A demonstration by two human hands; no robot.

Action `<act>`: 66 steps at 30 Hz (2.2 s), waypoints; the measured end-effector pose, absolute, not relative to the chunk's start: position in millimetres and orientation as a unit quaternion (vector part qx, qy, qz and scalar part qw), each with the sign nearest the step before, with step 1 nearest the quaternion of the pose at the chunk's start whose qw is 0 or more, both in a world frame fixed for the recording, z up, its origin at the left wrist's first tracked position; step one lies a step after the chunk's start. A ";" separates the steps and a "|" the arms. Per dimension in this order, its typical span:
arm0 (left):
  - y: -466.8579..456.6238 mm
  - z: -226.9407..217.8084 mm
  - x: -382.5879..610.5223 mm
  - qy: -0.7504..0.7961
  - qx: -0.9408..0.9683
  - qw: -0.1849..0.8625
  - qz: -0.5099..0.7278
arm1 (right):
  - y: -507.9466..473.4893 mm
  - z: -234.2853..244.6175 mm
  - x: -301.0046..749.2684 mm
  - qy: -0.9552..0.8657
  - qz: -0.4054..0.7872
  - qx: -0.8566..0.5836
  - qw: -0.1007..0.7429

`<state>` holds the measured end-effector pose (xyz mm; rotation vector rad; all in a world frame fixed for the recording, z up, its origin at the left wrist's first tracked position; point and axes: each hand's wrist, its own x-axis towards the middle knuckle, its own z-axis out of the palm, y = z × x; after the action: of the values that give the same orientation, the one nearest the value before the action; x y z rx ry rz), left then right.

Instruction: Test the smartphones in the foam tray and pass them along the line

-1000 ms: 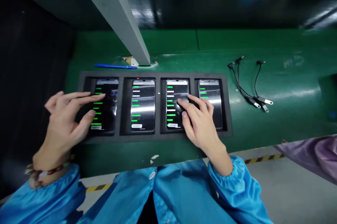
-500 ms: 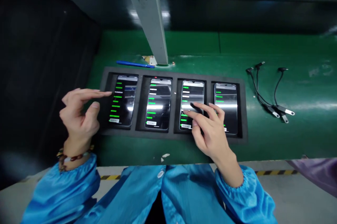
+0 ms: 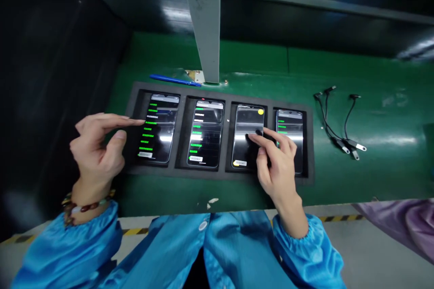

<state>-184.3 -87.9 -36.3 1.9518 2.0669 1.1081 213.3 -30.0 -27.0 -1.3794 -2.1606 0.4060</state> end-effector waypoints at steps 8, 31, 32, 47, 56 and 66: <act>-87.0 -37.4 -184.3 0.693 0.627 0.050 0.352 | 6.7 -26.0 224.1 -0.839 0.165 -0.486 0.182; -86.8 -39.3 -184.2 0.677 0.632 0.059 0.374 | -25.1 -27.4 211.3 -0.791 0.113 -0.485 0.355; -87.2 -38.7 -184.7 0.677 0.637 0.061 0.364 | -28.6 -28.9 213.3 -0.793 0.122 -0.486 0.346; -85.8 -33.9 -185.0 0.669 0.685 0.067 0.280 | -35.1 -34.9 218.1 -0.802 0.120 -0.508 0.291; -87.4 -34.1 -183.5 0.669 0.666 0.036 0.327 | -35.4 -30.2 217.2 -0.831 0.118 -0.473 0.266; -89.2 -35.6 -184.1 0.670 0.666 0.038 0.325 | -30.1 -18.3 165.8 -0.879 0.191 -0.383 0.211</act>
<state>-184.1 -89.2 -35.6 2.0437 2.0568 0.9956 165.8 -30.1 -18.3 -1.0639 -2.4426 0.5305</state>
